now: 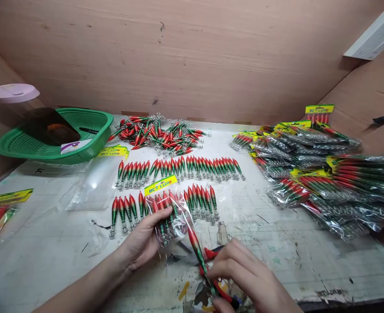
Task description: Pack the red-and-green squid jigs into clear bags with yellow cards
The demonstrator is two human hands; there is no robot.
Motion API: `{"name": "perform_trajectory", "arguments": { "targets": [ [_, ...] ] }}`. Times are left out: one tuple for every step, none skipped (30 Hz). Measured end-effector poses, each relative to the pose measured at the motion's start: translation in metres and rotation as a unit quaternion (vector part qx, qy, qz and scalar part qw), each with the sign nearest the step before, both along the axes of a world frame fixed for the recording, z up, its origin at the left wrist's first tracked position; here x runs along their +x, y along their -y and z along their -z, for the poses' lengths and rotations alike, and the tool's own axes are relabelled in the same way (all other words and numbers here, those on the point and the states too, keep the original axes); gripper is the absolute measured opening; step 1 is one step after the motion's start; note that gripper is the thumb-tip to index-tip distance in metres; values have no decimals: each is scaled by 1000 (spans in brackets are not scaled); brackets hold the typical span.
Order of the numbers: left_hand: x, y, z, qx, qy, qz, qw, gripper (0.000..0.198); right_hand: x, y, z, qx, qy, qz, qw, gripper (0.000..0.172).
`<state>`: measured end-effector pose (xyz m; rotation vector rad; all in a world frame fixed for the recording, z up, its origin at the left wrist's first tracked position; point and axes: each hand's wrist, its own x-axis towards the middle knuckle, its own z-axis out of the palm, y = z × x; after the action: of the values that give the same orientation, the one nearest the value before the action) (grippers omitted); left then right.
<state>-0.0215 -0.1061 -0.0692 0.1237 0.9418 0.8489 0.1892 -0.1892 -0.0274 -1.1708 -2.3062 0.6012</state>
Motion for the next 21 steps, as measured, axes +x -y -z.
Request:
{"name": "perform_trajectory", "arguments": {
  "targets": [
    [0, 1, -1, 0, -2, 2, 1000, 18, -7, -3, 3, 11, 7, 15, 1000, 17],
    [1, 1, -1, 0, -4, 4, 1000, 18, -14, -6, 7, 33, 8, 34, 999, 23],
    [1, 1, -2, 2, -3, 8, 1000, 18, -19, -8, 12, 63, 5, 51, 997, 26],
    [1, 2, -2, 5, -3, 12, 1000, 18, -24, -9, 16, 91, 2, 66, 994, 30],
    [1, 2, -3, 7, -3, 15, 1000, 18, -28, -9, 21, 117, -2, 78, 990, 33],
    [1, 2, -3, 9, -4, 16, 1000, 17, -31, -9, 25, 135, -9, 88, 987, 36],
    [1, 2, -3, 11, -4, 16, 1000, 17, -33, -8, 27, 145, -14, 94, 985, 36],
    [1, 2, -3, 12, -1, 18, 1000, 17, -34, -7, 29, 148, -17, 97, 984, 34],
    [1, 2, -2, 15, 2, 19, 1000, 18, -36, -7, 30, 147, -16, 99, 984, 31],
    [1, 3, -2, 17, 6, 21, 1000, 18, -37, -6, 30, 145, -14, 102, 984, 28],
    [1, 3, -2, 18, 11, 22, 1000, 19, -38, -5, 30, 144, -11, 105, 984, 25],
    [1, 3, -1, 20, 15, 24, 999, 19, -38, -4, 30, 144, -7, 110, 983, 24],
    [1, 3, -1, 21, 18, 27, 999, 19, -39, -4, 31, 148, -8, 117, 982, 24],
    [1, 4, -1, 23, 19, 29, 999, 19, -39, -4, 31, 152, -14, 122, 981, 25],
    [1, 4, -1, 25, 19, 31, 999, 18, -40, -4, 31, 154, -22, 126, 980, 26],
    [1, 4, -1, 27, 20, 34, 999, 18, -40, -4, 31, 155, -34, 132, 978, 25],
    [1, 4, -1, 28, 19, 36, 999, 17, -40, -5, 32, 153, -46, 140, 977, 23],
    [1, 4, -2, 29, 17, 38, 999, 17, -40, -6, 32, 148, -56, 151, 976, 20],
    [1, 4, -2, 29, 15, 40, 999, 18, -41, -7, 33, 141, -62, 161, 975, 16],
    [0, 4, -2, 30, 14, 43, 999, 18, -41, -8, 34, 137, -65, 170, 974, 14],
    [0, 4, -2, 34, 16, 48, 998, 19, -41, -10, 35, 136, -67, 174, 973, 12]
  ]
}}
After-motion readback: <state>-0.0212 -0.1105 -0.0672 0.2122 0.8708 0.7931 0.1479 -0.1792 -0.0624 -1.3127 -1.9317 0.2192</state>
